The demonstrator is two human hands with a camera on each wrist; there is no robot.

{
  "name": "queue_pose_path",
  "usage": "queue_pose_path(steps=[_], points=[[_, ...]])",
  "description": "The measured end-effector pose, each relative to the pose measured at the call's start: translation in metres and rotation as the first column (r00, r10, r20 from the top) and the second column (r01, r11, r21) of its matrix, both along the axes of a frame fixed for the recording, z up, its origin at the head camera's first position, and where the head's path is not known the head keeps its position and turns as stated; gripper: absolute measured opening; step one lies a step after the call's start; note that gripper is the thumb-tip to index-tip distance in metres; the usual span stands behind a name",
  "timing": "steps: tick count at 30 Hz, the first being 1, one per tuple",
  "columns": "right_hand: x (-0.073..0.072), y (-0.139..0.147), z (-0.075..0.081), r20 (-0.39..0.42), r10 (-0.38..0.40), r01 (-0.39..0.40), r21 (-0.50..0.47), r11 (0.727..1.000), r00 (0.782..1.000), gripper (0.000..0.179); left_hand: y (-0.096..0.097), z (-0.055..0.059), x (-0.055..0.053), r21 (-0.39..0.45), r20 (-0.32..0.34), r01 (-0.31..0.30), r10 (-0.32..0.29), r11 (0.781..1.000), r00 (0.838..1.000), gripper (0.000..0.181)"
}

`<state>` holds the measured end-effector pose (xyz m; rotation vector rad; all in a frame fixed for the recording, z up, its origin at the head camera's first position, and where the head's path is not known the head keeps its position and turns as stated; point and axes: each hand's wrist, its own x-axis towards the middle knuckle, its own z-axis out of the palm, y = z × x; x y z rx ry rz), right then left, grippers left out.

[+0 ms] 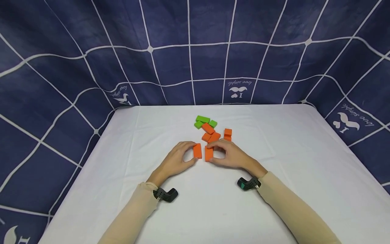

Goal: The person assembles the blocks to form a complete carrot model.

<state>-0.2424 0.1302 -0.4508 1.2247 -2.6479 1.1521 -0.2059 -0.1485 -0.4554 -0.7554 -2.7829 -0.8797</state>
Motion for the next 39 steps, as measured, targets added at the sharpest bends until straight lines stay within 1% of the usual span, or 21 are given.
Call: queue_pose_path(steps=[4, 9, 12, 17, 24, 34, 39], points=[[-0.006, -0.008, -0.001, -0.005, -0.009, 0.009, 0.007, 1.0, 1.0, 0.047, 0.0, 0.0, 0.0, -0.003, 0.004, 0.004, -0.004, 1.0, 1.0, 0.055], [-0.01, -0.013, -0.001, -0.034, -0.011, 0.012, 0.031, 0.999, 0.999, 0.047, 0.0, 0.001, 0.001, -0.02, 0.009, -0.001, 0.001, 1.0, 1.0, 0.057], [-0.011, -0.013, -0.002, -0.045, -0.003, 0.005, 0.043, 0.999, 0.999, 0.045, 0.001, 0.001, 0.001, -0.029, 0.016, 0.0, 0.0, 1.0, 1.0, 0.058], [-0.009, -0.012, -0.001, -0.034, 0.0, 0.001, 0.053, 0.999, 0.999, 0.046, 0.001, 0.001, 0.002, -0.045, 0.028, -0.002, 0.003, 0.999, 1.0, 0.058], [-0.009, -0.012, 0.0, -0.016, 0.005, -0.004, 0.063, 0.998, 1.0, 0.047, 0.001, 0.0, 0.001, -0.047, 0.018, -0.002, 0.003, 0.999, 1.0, 0.058], [-0.009, -0.012, -0.002, -0.008, 0.008, -0.008, 0.048, 0.999, 1.0, 0.046, 0.001, -0.001, 0.002, -0.055, 0.018, -0.005, 0.006, 0.998, 1.0, 0.059], [-0.01, -0.011, -0.003, -0.012, -0.009, 0.009, 0.023, 1.0, 1.0, 0.044, 0.002, 0.0, 0.002, -0.044, 0.014, 0.001, 0.0, 0.999, 1.0, 0.058]])
